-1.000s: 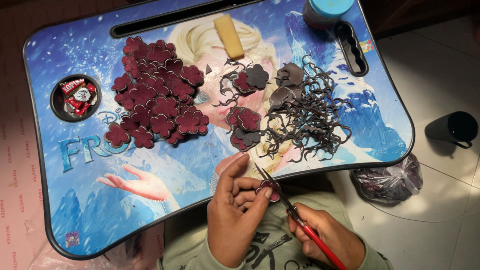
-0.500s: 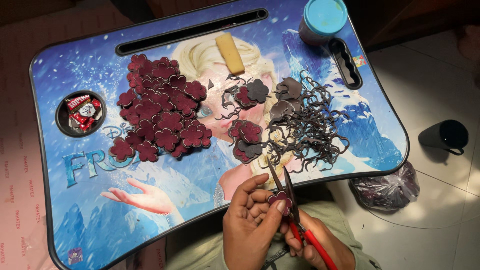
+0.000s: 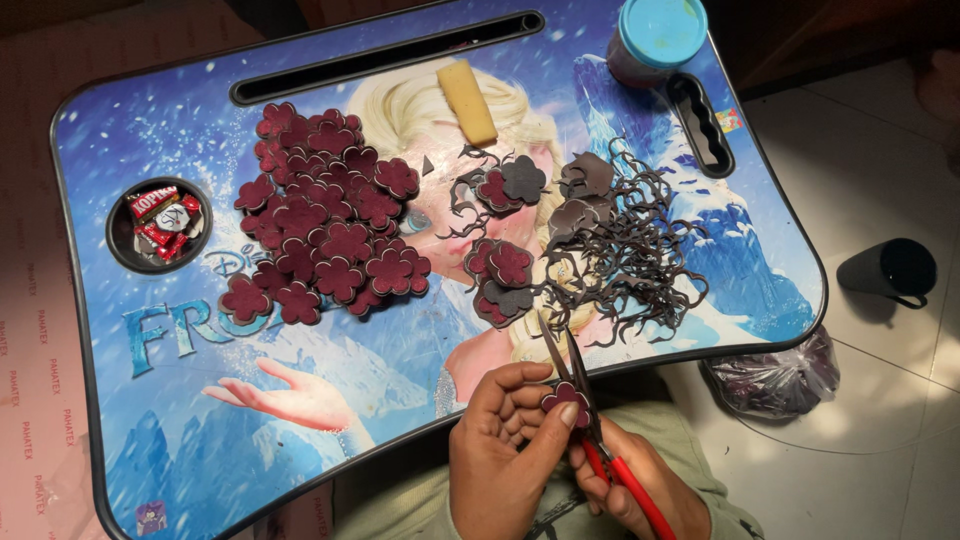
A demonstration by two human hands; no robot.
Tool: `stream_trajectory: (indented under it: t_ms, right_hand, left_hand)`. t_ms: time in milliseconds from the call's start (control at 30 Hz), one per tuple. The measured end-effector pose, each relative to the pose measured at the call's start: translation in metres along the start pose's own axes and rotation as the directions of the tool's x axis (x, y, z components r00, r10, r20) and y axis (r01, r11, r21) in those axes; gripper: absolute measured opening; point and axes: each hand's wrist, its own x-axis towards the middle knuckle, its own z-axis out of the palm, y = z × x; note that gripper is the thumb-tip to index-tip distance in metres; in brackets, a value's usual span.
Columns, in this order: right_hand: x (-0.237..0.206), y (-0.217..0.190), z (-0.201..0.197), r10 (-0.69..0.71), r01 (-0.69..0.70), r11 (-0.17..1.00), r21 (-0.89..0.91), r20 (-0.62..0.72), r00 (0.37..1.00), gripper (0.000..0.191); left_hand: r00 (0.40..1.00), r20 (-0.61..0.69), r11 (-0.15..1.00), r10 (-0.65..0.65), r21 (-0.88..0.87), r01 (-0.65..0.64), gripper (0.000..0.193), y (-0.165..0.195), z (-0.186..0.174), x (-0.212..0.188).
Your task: The person holds small dark flower-shaped fabric cutouts and uses red-handled scissors to trim excess material from their edges, placing trimmed pieces on a pile and letting cut scraps accumulate on the tray. The person repeats this trimming cycle one piece at a time across the episode.
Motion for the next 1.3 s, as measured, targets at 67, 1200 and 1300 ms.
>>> stream_trajectory:
  t_ms: [67, 1200, 1300]
  right_hand:
    - [0.0, -0.003, 0.0, -0.002, 0.002, 1.0, 0.0, 0.02, 1.0, 0.111]
    - [-0.008, -0.008, -0.009, 0.005, -0.004, 0.992, -0.127, 0.011, 1.0, 0.1]
    - [-0.007, -0.013, -0.006, 0.002, -0.002, 0.995, -0.099, -0.005, 1.0, 0.101]
  left_hand:
    - [1.0, -0.008, 1.0, -0.008, 0.012, 0.008, 0.034, 0.0, 0.0, -0.001]
    - [0.999, -0.02, 0.99, -0.036, 0.139, 0.038, 0.027, 0.001, -0.009, -0.003]
    - [0.999, -0.033, 0.986, -0.028, 0.165, 0.033, 0.026, 0.002, -0.009, -0.003]
